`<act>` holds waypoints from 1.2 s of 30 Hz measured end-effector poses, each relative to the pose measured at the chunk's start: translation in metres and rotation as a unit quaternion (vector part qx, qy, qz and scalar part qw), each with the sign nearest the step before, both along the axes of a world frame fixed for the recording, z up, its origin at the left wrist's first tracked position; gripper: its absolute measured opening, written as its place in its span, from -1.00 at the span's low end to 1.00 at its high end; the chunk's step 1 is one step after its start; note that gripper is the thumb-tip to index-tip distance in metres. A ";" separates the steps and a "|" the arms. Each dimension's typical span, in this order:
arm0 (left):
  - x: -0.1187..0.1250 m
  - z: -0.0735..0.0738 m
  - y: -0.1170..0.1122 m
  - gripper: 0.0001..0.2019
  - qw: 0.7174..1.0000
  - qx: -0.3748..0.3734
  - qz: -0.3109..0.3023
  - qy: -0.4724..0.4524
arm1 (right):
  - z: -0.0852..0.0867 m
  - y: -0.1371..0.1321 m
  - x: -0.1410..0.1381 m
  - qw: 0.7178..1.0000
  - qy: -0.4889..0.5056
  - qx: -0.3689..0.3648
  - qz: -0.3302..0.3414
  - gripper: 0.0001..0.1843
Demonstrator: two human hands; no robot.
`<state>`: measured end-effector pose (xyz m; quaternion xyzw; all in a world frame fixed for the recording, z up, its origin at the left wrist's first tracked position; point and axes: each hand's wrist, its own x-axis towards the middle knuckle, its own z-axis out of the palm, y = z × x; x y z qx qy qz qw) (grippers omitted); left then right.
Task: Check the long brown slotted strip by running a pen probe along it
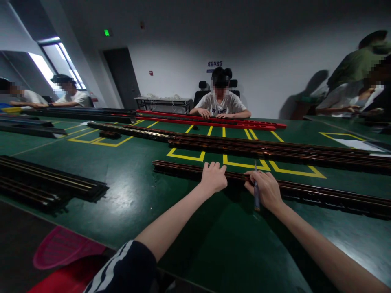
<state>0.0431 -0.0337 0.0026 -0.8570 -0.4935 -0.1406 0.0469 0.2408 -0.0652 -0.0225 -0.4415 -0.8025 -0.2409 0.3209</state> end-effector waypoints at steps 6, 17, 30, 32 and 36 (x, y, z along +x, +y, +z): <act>-0.008 0.001 -0.001 -0.60 0.998 -0.004 -0.066 0.006 | 0.001 -0.001 0.009 1.000 -0.026 0.001 -0.009 -0.86; -0.047 -0.001 0.001 -0.54 0.992 -0.020 -0.121 0.012 | 0.002 0.000 0.026 0.993 -0.109 0.033 -0.003 -0.87; -0.142 0.035 0.026 -0.74 0.960 -0.028 0.270 -0.071 | 0.002 0.004 0.032 0.997 -0.046 -0.044 0.051 -0.88; -0.160 0.030 0.034 -0.72 0.941 -0.053 0.323 -0.089 | 0.003 0.004 0.032 0.995 -0.036 -0.065 0.060 -0.94; -0.185 0.014 0.046 -0.62 0.902 -0.138 0.389 -0.130 | 0.004 0.003 0.032 0.995 -0.003 -0.089 0.044 -0.87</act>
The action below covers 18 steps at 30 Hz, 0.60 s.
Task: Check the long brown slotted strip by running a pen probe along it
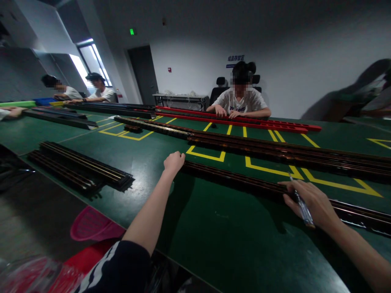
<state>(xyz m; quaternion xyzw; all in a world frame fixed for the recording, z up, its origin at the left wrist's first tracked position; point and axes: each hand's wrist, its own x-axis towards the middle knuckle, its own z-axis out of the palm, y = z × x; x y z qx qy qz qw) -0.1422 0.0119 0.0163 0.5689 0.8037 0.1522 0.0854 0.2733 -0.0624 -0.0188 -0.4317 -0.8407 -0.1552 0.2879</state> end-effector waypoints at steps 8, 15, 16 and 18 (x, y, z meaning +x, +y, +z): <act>-0.010 -0.013 0.010 -0.59 0.999 -0.032 -0.027 -0.031 | 0.004 0.011 -0.011 0.991 0.121 -0.059 -0.012 -0.86; -0.008 -0.013 0.008 -0.59 0.998 -0.029 -0.030 -0.036 | 0.031 0.033 -0.073 0.969 0.176 -0.175 0.021 -0.65; -0.008 -0.013 0.008 -0.59 0.999 -0.028 -0.030 -0.037 | 0.036 0.038 -0.084 0.962 0.183 -0.193 0.052 -0.62; -0.008 -0.013 0.008 -0.59 0.999 -0.026 -0.029 -0.037 | 0.045 0.046 -0.108 0.947 0.206 -0.220 0.110 -0.58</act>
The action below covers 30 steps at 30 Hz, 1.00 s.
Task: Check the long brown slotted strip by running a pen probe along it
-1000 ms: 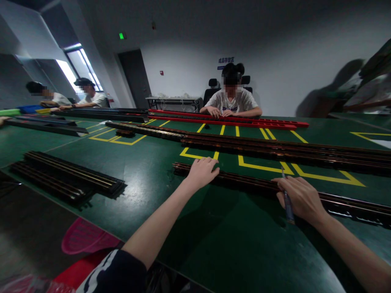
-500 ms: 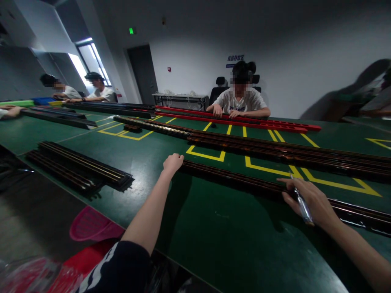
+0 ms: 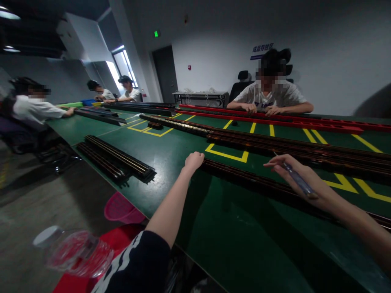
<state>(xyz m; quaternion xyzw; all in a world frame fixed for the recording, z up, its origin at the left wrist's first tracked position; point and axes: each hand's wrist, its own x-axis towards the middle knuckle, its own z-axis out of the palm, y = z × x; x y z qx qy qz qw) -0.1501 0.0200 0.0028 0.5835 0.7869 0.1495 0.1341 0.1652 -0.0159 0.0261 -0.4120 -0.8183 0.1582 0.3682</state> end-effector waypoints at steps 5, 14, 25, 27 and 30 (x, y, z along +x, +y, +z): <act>-0.001 -0.002 0.003 -0.60 1.000 0.002 0.001 0.000 | 0.016 0.018 -0.056 0.996 0.056 -0.055 0.053 -0.47; -0.005 -0.004 0.005 -0.65 1.000 0.004 -0.014 0.000 | 0.009 0.053 -0.124 0.979 0.096 -0.155 0.088 -0.41; -0.008 -0.004 0.008 -0.66 1.000 0.008 -0.030 0.000 | -0.020 0.073 -0.152 0.948 0.241 -0.192 0.075 -0.73; -0.009 -0.004 0.009 -0.64 0.999 0.007 -0.032 0.000 | -0.024 0.073 -0.149 0.941 0.264 -0.197 0.072 -0.75; -0.010 -0.004 0.009 -0.62 0.999 0.005 -0.034 0.000 | -0.028 0.072 -0.146 0.932 0.291 -0.206 0.068 -0.74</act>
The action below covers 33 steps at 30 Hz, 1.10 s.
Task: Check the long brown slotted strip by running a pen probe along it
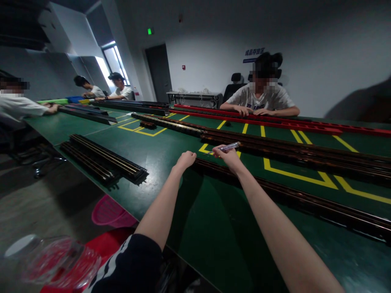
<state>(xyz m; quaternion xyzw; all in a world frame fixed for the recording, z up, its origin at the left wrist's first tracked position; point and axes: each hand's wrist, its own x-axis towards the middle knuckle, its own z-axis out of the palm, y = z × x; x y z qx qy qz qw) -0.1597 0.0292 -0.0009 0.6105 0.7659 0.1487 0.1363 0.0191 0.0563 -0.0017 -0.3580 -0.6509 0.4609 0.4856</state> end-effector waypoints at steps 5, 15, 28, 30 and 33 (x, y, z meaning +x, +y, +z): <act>0.001 0.002 -0.001 -0.60 1.000 -0.004 -0.004 -0.001 | 0.001 -0.004 0.000 0.999 -0.016 -0.042 0.022 -0.68; 0.000 -0.001 0.002 -0.59 1.000 -0.005 -0.011 0.012 | 0.000 -0.006 0.002 0.996 -0.035 -0.020 0.083 -0.76; 0.000 -0.002 0.003 -0.59 1.000 0.003 -0.017 0.016 | 0.001 -0.007 0.003 0.996 -0.014 -0.039 0.076 -0.86; -0.001 -0.004 0.004 -0.59 1.000 0.004 -0.018 0.017 | 0.001 -0.007 0.003 0.997 -0.016 -0.039 0.066 -0.87; -0.001 -0.005 0.004 -0.59 1.000 0.005 -0.021 0.018 | 0.001 -0.007 0.003 0.998 -0.016 -0.046 0.049 -0.89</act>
